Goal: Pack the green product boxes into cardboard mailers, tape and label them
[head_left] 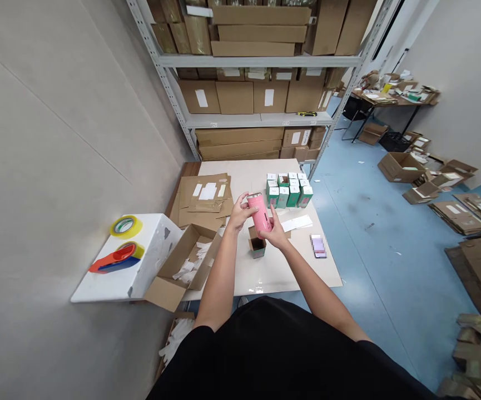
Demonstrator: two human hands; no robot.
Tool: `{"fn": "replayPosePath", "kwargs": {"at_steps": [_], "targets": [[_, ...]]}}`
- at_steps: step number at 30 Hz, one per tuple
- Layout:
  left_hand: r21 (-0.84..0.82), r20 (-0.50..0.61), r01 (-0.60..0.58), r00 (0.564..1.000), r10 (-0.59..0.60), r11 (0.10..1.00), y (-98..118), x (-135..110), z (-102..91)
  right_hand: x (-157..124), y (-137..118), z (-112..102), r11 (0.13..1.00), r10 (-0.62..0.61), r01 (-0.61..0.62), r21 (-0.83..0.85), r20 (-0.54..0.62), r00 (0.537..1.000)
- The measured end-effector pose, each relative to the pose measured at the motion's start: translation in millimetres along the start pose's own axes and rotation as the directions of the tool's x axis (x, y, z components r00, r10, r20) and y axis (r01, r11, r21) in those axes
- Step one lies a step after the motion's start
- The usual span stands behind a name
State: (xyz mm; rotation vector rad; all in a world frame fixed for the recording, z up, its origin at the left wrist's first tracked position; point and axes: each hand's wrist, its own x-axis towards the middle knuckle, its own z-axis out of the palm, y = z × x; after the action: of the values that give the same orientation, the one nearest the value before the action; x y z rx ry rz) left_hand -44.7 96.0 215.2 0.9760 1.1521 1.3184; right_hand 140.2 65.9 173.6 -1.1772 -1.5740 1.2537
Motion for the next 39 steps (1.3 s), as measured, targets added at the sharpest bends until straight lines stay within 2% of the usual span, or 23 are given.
{"fn": "replayPosePath", "kwargs": {"at_steps": [4, 7, 12, 15, 17, 19, 23, 26, 29, 32, 36, 39], "targets": [[0.097, -0.006, 0.002, 1.000, -0.002, 0.995, 3, 0, -1.5, 0, 6, 1, 0.998, 0.015, -0.018, -0.059, -0.058, 0.998], [0.160, -0.003, -0.042, 0.999, 0.044, 0.986, 5, 5, -8.2, 1, 15, 4, 0.996, 0.010, -0.013, -0.085, -0.040, 0.999], [0.213, 0.119, -0.007, 0.993, -0.018, 0.977, -5, 16, -20.5, 2, 45, 11, 0.996, 0.057, -0.056, -0.071, 0.006, 0.998], [0.287, 0.127, -0.009, 0.992, -0.028, 0.958, -25, 17, -23.9, 3, 77, 10, 0.997, 0.061, -0.056, -0.051, 0.110, 0.992], [0.332, 0.088, -0.004, 0.996, -0.027, 0.943, -42, 16, -26.4, 4, 102, 6, 0.994, 0.105, -0.098, -0.058, 0.126, 0.986], [0.362, 0.051, 0.002, 0.998, -0.022, 0.932, -61, 13, -29.4, 4, 127, 4, 0.969, 0.233, -0.227, -0.092, 0.055, 0.971], [0.365, 0.017, 0.023, 0.999, -0.032, 0.931, -97, 5, -34.0, 3, 167, 11, 0.873, 0.460, -0.460, -0.165, -0.036, 0.887], [0.354, 0.000, 0.063, 0.998, -0.067, 0.933, -118, -3, -34.3, 4, 187, 23, 0.820, 0.520, -0.524, -0.231, -0.082, 0.850], [0.396, 0.024, 0.067, 0.996, -0.084, 0.916, -132, -13, -33.0, 7, 200, 34, 0.797, 0.523, -0.535, -0.280, -0.124, 0.843], [0.553, 0.093, 0.014, 0.993, -0.078, 0.833, -142, -21, -31.0, 9, 208, 41, 0.813, 0.498, -0.514, -0.274, -0.133, 0.857], [0.749, 0.198, -0.109, 0.978, -0.064, 0.653, -154, -23, -28.1, 7, 214, 44, 0.832, 0.469, -0.495, -0.252, -0.160, 0.869], [0.827, 0.241, -0.135, 0.962, -0.127, 0.546, -161, -19, -27.9, 4, 216, 44, 0.819, 0.476, -0.513, -0.258, -0.194, 0.858]]}}
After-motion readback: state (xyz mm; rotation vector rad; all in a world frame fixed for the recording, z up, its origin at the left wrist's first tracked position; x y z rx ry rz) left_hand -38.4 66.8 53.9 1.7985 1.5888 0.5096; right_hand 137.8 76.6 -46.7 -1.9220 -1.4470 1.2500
